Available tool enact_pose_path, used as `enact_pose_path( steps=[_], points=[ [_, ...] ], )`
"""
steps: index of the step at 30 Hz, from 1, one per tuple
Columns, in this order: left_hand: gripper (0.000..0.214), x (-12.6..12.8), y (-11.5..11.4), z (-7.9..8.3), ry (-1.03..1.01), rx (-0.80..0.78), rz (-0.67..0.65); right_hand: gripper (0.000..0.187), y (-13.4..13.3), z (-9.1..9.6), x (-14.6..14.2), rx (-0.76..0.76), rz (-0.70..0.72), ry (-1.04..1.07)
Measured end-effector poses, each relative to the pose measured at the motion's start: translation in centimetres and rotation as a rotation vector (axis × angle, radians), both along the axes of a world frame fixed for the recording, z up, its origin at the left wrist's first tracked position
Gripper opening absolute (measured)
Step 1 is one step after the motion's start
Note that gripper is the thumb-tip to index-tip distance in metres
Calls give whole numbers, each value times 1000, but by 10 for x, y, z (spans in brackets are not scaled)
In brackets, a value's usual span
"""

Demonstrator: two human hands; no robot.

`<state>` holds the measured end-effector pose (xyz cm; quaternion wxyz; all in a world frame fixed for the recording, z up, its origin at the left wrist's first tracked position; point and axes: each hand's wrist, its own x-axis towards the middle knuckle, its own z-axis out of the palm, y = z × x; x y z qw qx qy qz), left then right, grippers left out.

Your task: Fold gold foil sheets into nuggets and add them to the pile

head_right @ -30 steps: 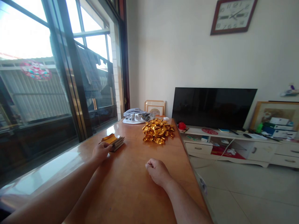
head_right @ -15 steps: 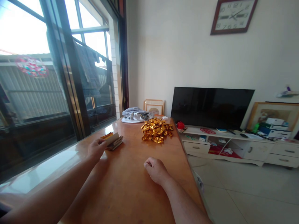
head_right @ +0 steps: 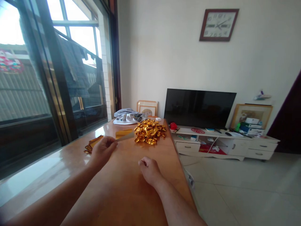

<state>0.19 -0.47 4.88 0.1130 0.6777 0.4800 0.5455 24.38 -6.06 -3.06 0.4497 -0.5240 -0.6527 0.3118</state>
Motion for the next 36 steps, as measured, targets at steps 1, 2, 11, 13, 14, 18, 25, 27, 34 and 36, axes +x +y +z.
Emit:
enact_pose_path(
  steps=[1, 2, 11, 13, 14, 18, 25, 27, 34, 36],
  points=[
    [13, 8, -6, -4, 36, -2, -69, 26, 1, 1, 1, 7, -49, 31],
    [10, 16, -10, -10, 83, -5, -134, 24, 2, 1, 3, 14, -105, 55],
    [9, 37, -19, -76, 384, -136, -413, 17, 10, 3, 23, -14, -349, 64],
    [11, 34, -22, -77, 406, -156, -452, 18, 8, 5, 24, -24, -332, 39],
    [11, 33, -24, -75, 409, -169, -461, 18, 7, 6, 24, -22, -323, 27],
    [12, 30, -32, -63, 452, -218, -541, 16, 4, 10, 26, 4, -286, -33],
    [14, 31, -31, -56, 474, -222, -613, 15, -7, 20, 27, 24, -124, -168],
    [15, 30, -29, -56, 483, -219, -621, 19, -11, 24, 27, 28, -76, -219],
    [16, 26, -28, -55, 474, -233, -633, 33, -19, 27, 30, 55, 41, -472],
    [14, 26, -28, -55, 467, -243, -615, 31, -20, 27, 29, 64, 67, -512]
  ],
)
